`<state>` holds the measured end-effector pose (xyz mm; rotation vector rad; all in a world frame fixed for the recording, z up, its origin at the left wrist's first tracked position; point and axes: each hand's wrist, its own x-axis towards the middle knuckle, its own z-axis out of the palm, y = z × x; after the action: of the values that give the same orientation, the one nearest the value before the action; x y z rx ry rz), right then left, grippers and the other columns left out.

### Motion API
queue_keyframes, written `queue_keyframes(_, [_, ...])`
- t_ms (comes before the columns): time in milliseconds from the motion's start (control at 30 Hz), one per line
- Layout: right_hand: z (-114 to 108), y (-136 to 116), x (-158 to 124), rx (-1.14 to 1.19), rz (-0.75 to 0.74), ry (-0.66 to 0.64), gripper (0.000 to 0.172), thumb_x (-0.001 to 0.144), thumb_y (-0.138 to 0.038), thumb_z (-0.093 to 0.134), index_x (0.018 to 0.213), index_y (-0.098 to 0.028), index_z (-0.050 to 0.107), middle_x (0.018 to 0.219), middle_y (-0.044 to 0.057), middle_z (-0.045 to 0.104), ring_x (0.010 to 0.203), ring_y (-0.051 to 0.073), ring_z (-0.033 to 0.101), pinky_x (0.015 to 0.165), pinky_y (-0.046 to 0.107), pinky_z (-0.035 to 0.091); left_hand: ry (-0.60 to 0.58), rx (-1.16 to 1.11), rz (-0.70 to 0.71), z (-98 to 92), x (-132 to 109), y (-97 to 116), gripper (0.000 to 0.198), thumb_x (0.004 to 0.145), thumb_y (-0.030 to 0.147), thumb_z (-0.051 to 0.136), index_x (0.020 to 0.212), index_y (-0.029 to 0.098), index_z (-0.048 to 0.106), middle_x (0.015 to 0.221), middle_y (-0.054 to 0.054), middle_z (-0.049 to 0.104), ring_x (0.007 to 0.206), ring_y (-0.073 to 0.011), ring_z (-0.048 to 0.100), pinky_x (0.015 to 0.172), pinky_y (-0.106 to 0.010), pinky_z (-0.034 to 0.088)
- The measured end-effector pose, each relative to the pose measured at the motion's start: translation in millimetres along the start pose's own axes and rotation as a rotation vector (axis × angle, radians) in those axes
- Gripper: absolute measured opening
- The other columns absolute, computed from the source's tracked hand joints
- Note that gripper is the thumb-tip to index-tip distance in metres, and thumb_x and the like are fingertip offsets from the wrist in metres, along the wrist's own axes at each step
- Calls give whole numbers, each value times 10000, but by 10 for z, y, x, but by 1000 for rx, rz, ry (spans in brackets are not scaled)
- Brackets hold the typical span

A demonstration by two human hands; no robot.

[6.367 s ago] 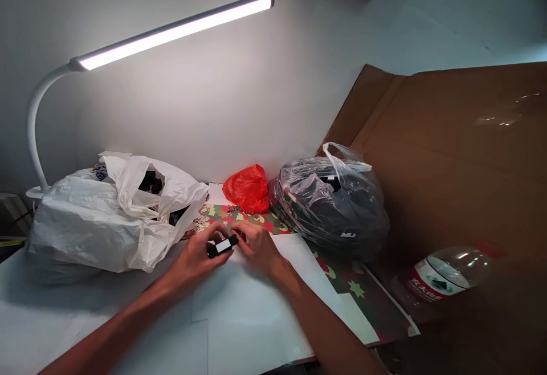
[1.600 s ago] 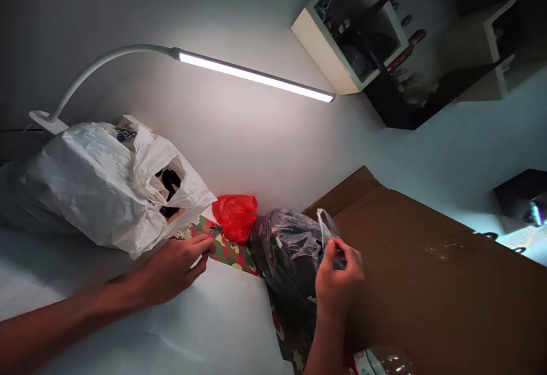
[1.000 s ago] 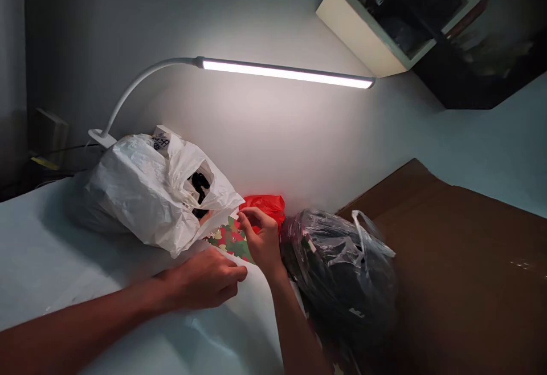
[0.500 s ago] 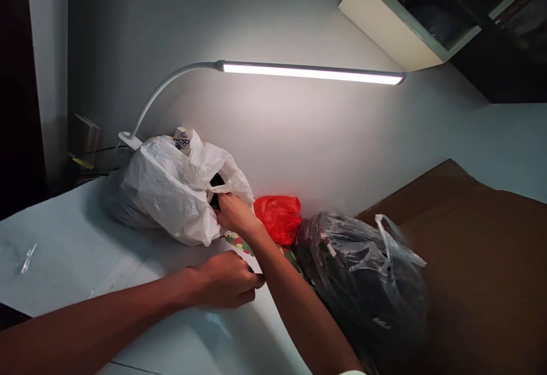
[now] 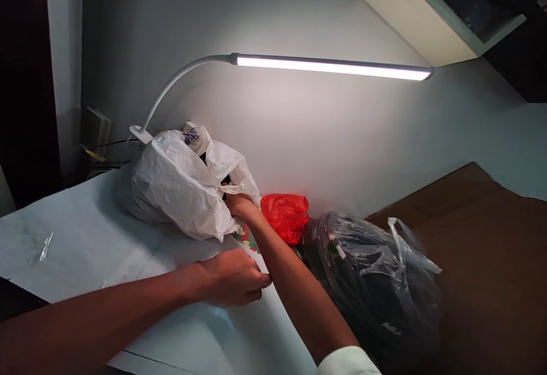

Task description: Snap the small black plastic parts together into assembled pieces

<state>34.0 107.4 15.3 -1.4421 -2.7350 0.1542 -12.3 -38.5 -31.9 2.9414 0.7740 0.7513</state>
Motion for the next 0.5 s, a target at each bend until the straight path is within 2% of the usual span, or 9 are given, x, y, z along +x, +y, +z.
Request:
queue_keyframes(167, [46, 46, 19, 31, 34, 56, 237, 951, -218, 616, 1170, -211, 707, 1292, 116, 724, 1186, 283, 657, 1017, 358, 489, 16, -5, 30, -18, 5, 2, 246, 871, 128, 626, 664, 219, 527, 555, 4, 634, 431, -186, 542, 429, -367, 217])
queue_keyframes(267, [10, 54, -49, 56, 59, 113, 218, 974, -232, 575, 1149, -204, 700, 1262, 115, 713, 1165, 268, 651, 1000, 347, 488, -3, -3, 12, -64, 4, 17, 242, 861, 122, 628, 664, 215, 521, 564, 8, 642, 426, -180, 530, 428, -364, 191])
queue_keyframes(400, [-116, 41, -111, 219, 118, 215, 212, 967, -282, 541, 1132, -226, 661, 1051, 49, 711, 969, 226, 665, 868, 313, 504, -3, -6, -14, -78, -2, 13, 233, 860, 118, 613, 664, 208, 526, 567, 8, 638, 424, -167, 513, 444, -342, 168])
queue_keyframes(500, [-263, 34, -95, 300, 125, 243, 166, 911, -268, 545, 1034, -231, 651, 897, -5, 665, 798, 189, 628, 751, 283, 487, -12, -29, -29, -44, -3, -11, 178, 862, 121, 611, 712, 211, 580, 586, 9, 648, 452, -171, 532, 457, -307, 217])
